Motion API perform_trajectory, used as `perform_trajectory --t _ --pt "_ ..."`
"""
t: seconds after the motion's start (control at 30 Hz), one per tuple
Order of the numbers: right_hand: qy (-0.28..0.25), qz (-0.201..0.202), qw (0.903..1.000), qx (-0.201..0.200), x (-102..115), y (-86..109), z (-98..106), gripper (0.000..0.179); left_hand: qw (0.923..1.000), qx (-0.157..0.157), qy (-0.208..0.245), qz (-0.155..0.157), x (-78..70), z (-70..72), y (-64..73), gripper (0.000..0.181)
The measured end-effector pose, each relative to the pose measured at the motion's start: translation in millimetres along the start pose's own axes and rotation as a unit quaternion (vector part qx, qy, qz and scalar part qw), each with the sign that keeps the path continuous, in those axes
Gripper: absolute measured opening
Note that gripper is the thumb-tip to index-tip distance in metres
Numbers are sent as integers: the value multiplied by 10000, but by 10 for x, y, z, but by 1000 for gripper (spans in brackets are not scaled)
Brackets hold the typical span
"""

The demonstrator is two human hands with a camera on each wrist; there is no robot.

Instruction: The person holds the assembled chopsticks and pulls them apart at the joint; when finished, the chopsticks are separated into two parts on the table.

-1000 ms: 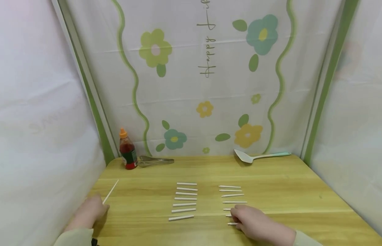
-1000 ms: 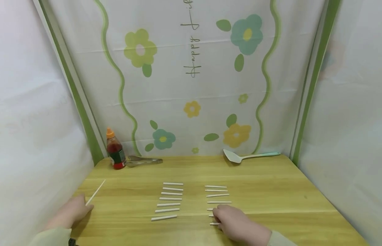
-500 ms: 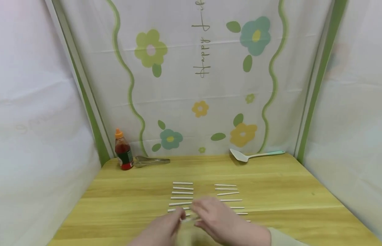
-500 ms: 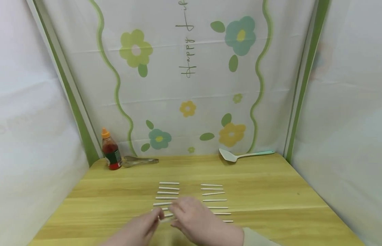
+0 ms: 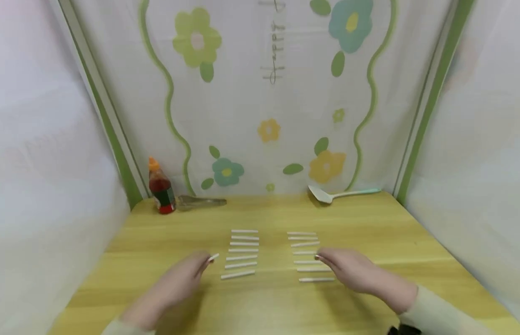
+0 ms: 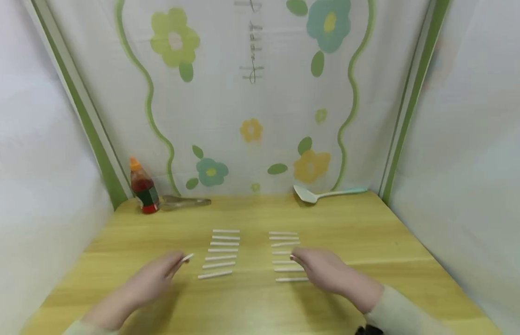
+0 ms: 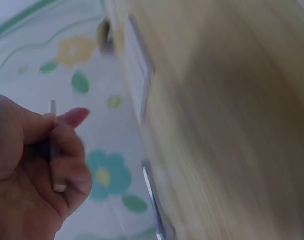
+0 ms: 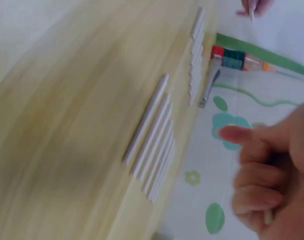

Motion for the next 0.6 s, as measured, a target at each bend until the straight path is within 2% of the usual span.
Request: perform_trajectory --t 0.07,0.1,0.2,0.23,0.3,0.4,0.6 --pt "7 24 9981 615 4 -77 -58 18 9983 475 -147 -299 -71 -68 -167 8" --pt "72 148 9971 737 31 -118 -98 18 9964 611 -259 -525 -124 -112 -243 7" --pt "390 498 9957 677 129 -182 -205 11 9888 771 -776 -1013 -253 -275 -396 16" --pt "481 552 9954 613 152 -183 -238 15 9857 761 -957 -1158 -283 -335 -413 21" --pt "712 697 9941 440 187 -164 -304 24 9799 630 -1198 -1466 -335 -438 -414 28" --pt "837 764 9930 334 225 -126 -384 29 9755 488 -1332 -1681 -375 -563 -352 30" --pt "910 777 9919 426 243 -71 -528 30 9771 475 -1279 -1635 -413 -639 -267 31"
Point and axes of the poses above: each hand's wrist, its own y-axis away from the middle knuckle, its own z-axis out of the back of the hand, x = y × z, the point moved 7 cm from there along -y, towards the middle knuckle, and after that the axes turned 1 degree about y, right-handed, at the moved point
